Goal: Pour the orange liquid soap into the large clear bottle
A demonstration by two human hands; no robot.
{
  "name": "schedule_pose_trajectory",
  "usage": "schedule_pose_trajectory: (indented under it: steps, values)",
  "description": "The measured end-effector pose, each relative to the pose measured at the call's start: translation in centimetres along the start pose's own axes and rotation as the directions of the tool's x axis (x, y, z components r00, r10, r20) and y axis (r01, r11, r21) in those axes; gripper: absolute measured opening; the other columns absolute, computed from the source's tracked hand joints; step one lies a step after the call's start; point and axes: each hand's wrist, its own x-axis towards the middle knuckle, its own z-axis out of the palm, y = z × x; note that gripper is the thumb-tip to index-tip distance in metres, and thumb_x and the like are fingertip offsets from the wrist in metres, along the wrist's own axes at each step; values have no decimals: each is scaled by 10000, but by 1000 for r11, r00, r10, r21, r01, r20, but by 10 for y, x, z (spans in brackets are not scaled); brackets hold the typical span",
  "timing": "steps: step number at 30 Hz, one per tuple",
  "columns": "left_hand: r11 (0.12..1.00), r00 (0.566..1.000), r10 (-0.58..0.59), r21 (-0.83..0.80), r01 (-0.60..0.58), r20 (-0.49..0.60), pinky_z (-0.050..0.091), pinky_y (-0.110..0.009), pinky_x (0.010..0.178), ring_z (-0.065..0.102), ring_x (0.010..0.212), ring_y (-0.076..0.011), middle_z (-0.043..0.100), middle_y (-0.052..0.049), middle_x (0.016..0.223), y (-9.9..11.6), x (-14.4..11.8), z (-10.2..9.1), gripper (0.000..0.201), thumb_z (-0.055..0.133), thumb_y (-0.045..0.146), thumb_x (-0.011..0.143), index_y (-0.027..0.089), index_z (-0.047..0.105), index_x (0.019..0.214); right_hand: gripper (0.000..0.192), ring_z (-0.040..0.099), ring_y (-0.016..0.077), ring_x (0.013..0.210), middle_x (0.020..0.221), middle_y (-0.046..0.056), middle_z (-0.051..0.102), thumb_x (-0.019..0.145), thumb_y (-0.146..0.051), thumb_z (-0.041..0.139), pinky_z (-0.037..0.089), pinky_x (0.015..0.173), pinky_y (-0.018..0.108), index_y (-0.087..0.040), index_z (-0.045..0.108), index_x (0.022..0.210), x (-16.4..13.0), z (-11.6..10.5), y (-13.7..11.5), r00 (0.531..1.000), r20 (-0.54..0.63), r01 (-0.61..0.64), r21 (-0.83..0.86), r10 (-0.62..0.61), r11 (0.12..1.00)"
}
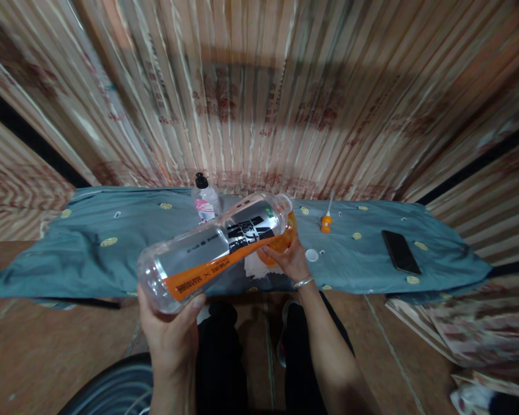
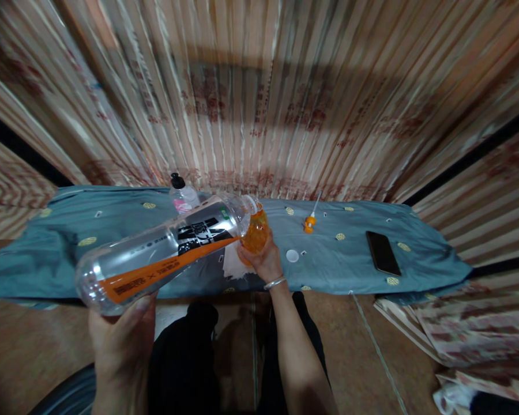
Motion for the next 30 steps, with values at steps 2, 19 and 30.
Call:
schedule_pose_trajectory:
  steps: [2, 19, 30]
  values:
    - [1000, 1000, 3, 3, -3, -3, 590, -290, 851, 701, 915, -193, 758, -17, 1015, 0, 0, 1, 864, 1004, 150, 335, 222, 723, 1150, 752, 744, 320, 929, 1063, 119, 761, 635, -495, 849, 615, 839, 482, -176, 571, 1257, 0, 0, 1, 1000, 2, 23, -2, -23, 1000]
    - [999, 1000, 16, 27, -16, 18, 574, -327, 899, 681, 869, -185, 743, -11, 976, 0, 0, -2, 799, 991, 153, 364, 210, 711, 1110, 729, 745, 315, 932, 1071, 112, 762, 639, -490, 838, 620, 827, 473, -185, 569, 1244, -1, 0, -3, 1000, 5, 24, 10, -24, 1000]
    - [997, 999, 23, 66, -25, 32, 552, -355, 938, 684, 920, -208, 734, -12, 1007, 0, -1, 0, 802, 999, 218, 396, 238, 711, 1144, 728, 739, 326, 932, 1043, 114, 753, 647, -517, 830, 611, 835, 491, -181, 565, 1237, -1, 0, -1, 1000, 11, 18, -6, -18, 1000]
